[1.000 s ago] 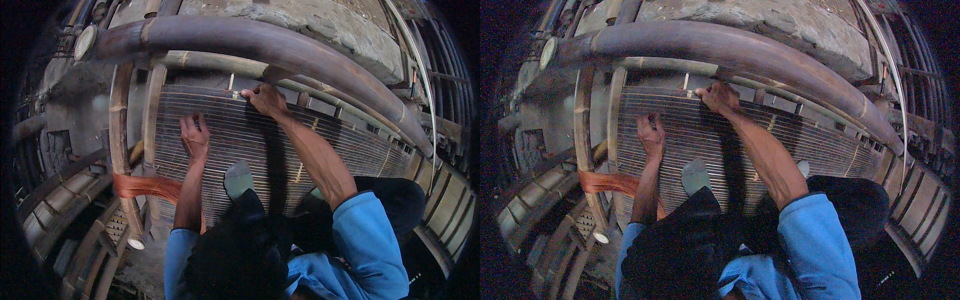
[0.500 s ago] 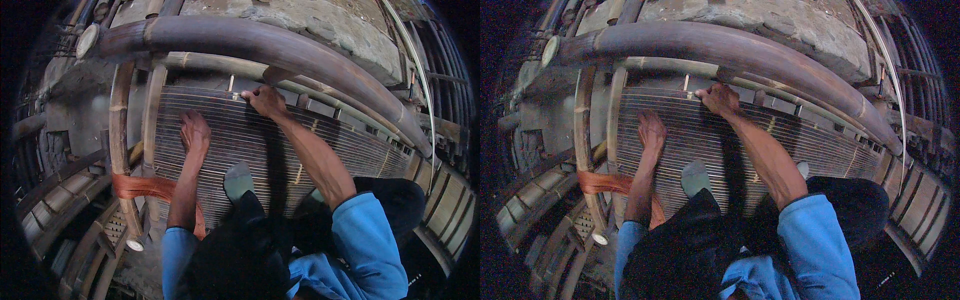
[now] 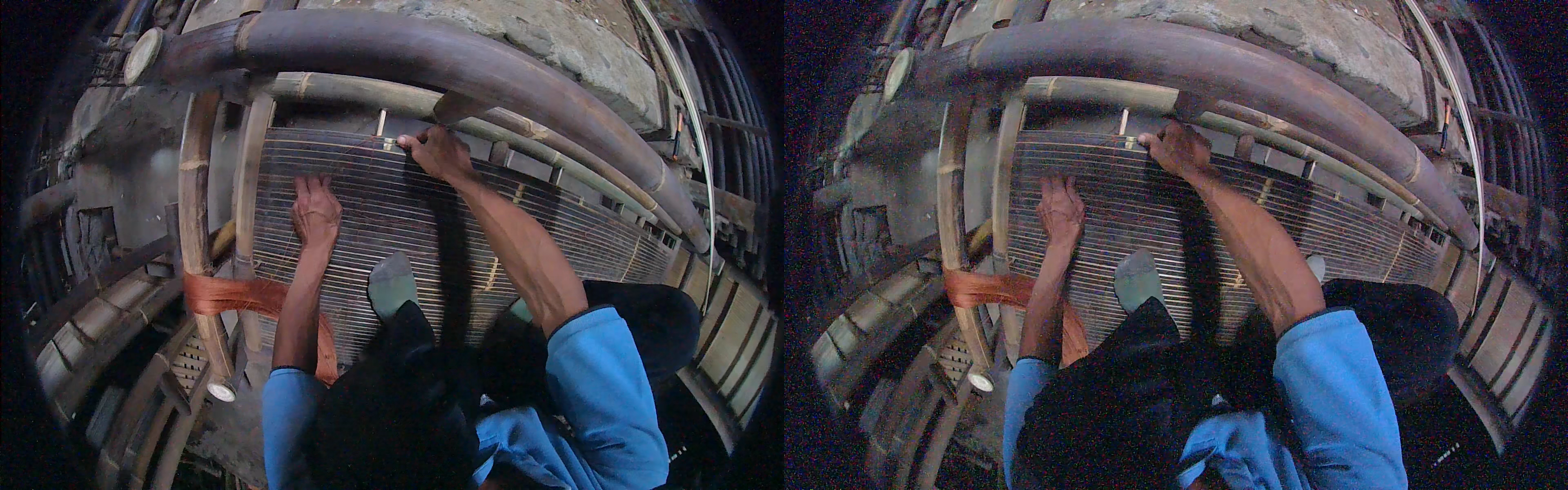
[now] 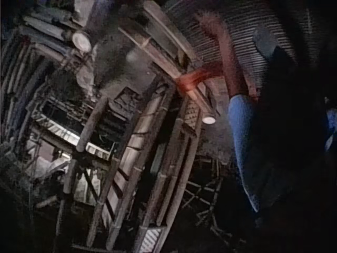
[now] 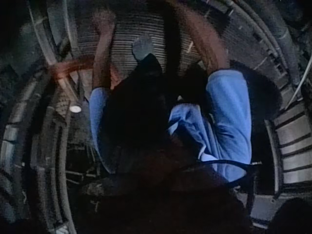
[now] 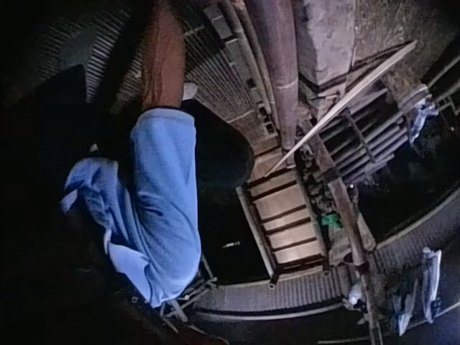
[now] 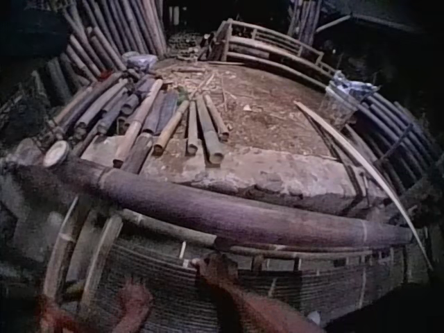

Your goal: The person weaves thin bamboo strips into a mat using a frame and thread, adding strips from a bundle one at a time.

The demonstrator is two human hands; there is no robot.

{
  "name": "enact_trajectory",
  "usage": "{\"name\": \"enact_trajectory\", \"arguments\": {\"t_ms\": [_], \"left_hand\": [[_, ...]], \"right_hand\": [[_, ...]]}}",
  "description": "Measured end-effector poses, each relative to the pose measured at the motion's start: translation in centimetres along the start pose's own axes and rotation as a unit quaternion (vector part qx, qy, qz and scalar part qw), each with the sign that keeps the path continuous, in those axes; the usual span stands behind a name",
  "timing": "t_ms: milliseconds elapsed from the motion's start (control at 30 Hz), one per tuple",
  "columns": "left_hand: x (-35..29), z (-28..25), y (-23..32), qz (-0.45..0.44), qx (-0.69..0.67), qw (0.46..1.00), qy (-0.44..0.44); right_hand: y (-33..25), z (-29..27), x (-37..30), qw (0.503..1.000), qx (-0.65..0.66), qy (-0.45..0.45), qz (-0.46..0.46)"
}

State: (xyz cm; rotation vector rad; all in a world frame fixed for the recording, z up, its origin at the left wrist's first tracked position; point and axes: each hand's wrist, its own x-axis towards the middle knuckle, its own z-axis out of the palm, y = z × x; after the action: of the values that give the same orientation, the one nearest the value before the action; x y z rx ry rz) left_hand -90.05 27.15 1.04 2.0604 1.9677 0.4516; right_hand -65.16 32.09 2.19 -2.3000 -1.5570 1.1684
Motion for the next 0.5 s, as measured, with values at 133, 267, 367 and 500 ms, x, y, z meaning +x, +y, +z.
{"name": "enact_trajectory", "arguments": {"t_ms": [133,267,367,500], "left_hand": [[0.1,0.9,-0.4,-0.020,0.061,0.997,-0.051],[-0.2,0.9,-0.9,-0.036,0.088,0.993,-0.076],[1.8,-2.4,1.2,-0.089,0.010,0.959,-0.269],[3.1,-8.7,1.3,-0.016,-0.058,0.962,-0.268]], "right_hand": [[-0.5,-0.2,0.0,1.000,-0.007,-0.018,0.015],[-1.2,0.5,-0.1,1.000,-0.021,0.012,-0.009],[-0.6,-1.0,-0.4,0.999,-0.005,-0.038,0.014],[-0.4,-1.1,-0.3,0.999,-0.013,-0.031,0.017]]}}
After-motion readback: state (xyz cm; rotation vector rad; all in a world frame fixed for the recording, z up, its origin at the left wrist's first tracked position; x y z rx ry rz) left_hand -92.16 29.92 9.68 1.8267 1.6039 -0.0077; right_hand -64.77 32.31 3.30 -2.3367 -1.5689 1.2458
